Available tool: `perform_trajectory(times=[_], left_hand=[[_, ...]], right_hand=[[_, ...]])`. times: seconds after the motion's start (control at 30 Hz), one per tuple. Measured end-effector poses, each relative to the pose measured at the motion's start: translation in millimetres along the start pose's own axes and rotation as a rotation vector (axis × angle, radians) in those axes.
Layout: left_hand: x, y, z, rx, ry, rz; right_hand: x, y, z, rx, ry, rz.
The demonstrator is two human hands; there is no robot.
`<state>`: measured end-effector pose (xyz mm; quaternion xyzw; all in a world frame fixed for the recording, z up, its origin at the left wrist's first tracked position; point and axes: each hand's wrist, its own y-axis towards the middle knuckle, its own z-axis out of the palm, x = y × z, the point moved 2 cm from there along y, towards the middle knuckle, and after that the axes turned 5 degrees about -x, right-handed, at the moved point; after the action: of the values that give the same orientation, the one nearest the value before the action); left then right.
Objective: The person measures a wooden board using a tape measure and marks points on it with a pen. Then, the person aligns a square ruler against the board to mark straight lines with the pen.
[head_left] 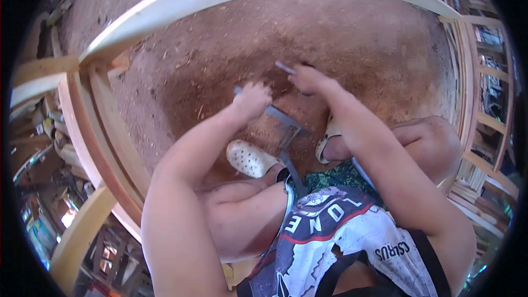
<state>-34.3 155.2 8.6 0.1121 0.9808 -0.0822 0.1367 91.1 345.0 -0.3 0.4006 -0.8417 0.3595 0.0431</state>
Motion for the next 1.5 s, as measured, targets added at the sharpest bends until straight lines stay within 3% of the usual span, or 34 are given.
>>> perform_trajectory(times=[0.03, 0.07, 0.13, 0.17, 0.2, 0.27, 0.3, 0.33, 0.4, 0.43, 0.47, 0.5, 0.53, 0.57, 0.6, 0.73, 0.77, 0.83, 0.97, 1.03, 1.1, 1.13, 1.17, 1.2, 1.23, 1.27, 1.3, 1.33, 1.37, 1.4, 1.47, 1.5], left_hand=[[-5.9, -1.4, 5.1, 0.098, -0.04, -0.004], [-9.1, -4.3, 7.6, 0.087, -0.028, 0.009], [-10.4, -9.1, 8.3, 0.053, 0.03, 0.03], [-8.8, -10.9, 5.8, 0.051, 0.038, 0.037], [-8.2, -12.7, 4.4, 0.061, 0.053, 0.052], [-6.9, -8.8, 6.5, 0.072, 0.068, 0.057], [-3.4, -8.8, 13.6, 0.13, 0.033, 0.065], [-1.8, -10.3, 16.8, 0.194, -0.005, 0.065], [-3.6, -12.4, 13.9, 0.217, -0.03, 0.005], [-3.0, -13.3, 12.8, 0.228, -0.062, -0.021], [-0.6, -20.4, 16.8, 0.224, -0.057, -0.016], [1.8, -24.3, 21.2, 0.068, -0.081, 0.007], [4.4, -20.5, 22.5, -0.098, -0.108, 0.051], [7.6, -15.5, 23.7, -0.075, -0.087, 0.059], [8.2, -14.6, 25.9, -0.044, -0.066, 0.063], [9.9, -7.5, 19.7, 0.191, 0.024, -0.057], [9.7, -3.9, 10.9, 0.181, 0.037, -0.038], [7.8, -5.0, -1.3, 0.369, 0.046, 0.007], [19.3, -17.9, 9.1, 0.137, -0.031, 0.019], [30.2, -13.5, -4.3, 0.479, -0.452, -0.139], [33.8, -18.6, -38.2, 0.393, -0.636, -0.333], [47.9, -27.0, -33.2, 0.292, -0.629, -0.254], [65.9, -29.1, -30.5, 0.213, -0.728, -0.193], [70.9, -31.1, -59.9, 0.084, -0.582, -0.163], [82.0, -32.4, -79.2, -0.097, -0.337, -0.284], [102.8, -40.6, -100.1, -0.377, -0.326, -0.218], [95.5, -43.7, -149.8, -0.665, -0.012, -0.3], [106.6, -50.3, -166.6, -0.8, -0.054, -0.518], [121.4, -51.3, -174.2, -0.787, -0.065, -0.677], [124.2, -57.1, -184.1, -0.636, -0.341, -0.788], [103.8, -53.1, -188.7, -0.203, -0.685, -0.652], [88.7, -50.2, -191.1, -0.089, -0.718, -0.544]], right_hand=[[2.8, -6.1, 0.8, 0.119, -0.027, 0.076], [9.3, -19.1, 1.1, 0.1, -0.03, 0.085], [22.8, -48.8, -1.5, -0.307, -0.318, 0.107], [27.3, -56.0, -4.9, -0.523, -0.262, 0.016], [29.8, -57.8, -5.7, -0.528, -0.261, 0.019], [41.5, -60.5, -12.2, -0.693, 0.388, 0.033], [52.3, -61.3, -6.4, -0.618, 0.622, 0.162], [57.7, -62.8, -2.5, -0.607, 0.632, 0.142], [56.8, -64.0, 12.6, -0.357, 0.498, 0.168], [52.5, -63.9, 27.8, -0.302, 0.576, 0.176], [54.0, -66.1, 42.6, -0.315, 0.572, 0.046], [46.4, -69.7, 56.6, -0.355, 0.553, -0.057], [36.9, -65.8, 74.1, -0.193, 0.424, -0.108], [38.5, -73.9, 78.6, -0.196, 0.402, -0.11], [52.1, -83.2, 60.2, 0.005, 0.289, -0.001], [65.6, -97.1, 75.2, -0.14, 0.329, 0.07], [69.9, -97.7, 73.9, -0.143, 0.355, 0.086], [70.8, -100.3, 72.2, -0.166, 0.381, 0.105], [65.8, -99.1, 64.2, -0.179, 0.39, -0.004], [60.2, -91.3, 71.0, -0.063, 0.405, -0.1], [54.5, -85.8, 78.5, 0.207, 0.403, -0.137], [62.0, -88.1, 65.1, 0.315, 0.379, -0.102], [55.7, -74.3, 82.7, 0.251, 0.305, -0.207], [70.5, -78.3, 58.6, 0.238, 0.396, -0.172], [71.9, -66.9, 56.1, 0.17, 0.321, -0.185], [75.5, -62.0, 48.4, 0.11, 0.537, -0.149], [76.0, -54.3, 51.8, 0.017, 0.904, -0.078], [78.8, -45.2, 33.3, 0.147, 1.076, -0.009], [99.3, -52.8, -5.3, 0.141, 1.137, -0.014], [93.7, -34.3, -9.7, -0.048, 1.019, -0.187], [116.9, -45.2, -61.2, -0.086, 0.959, -0.131], [130.5, -50.3, -81.7, -0.123, 1.048, -0.114]])
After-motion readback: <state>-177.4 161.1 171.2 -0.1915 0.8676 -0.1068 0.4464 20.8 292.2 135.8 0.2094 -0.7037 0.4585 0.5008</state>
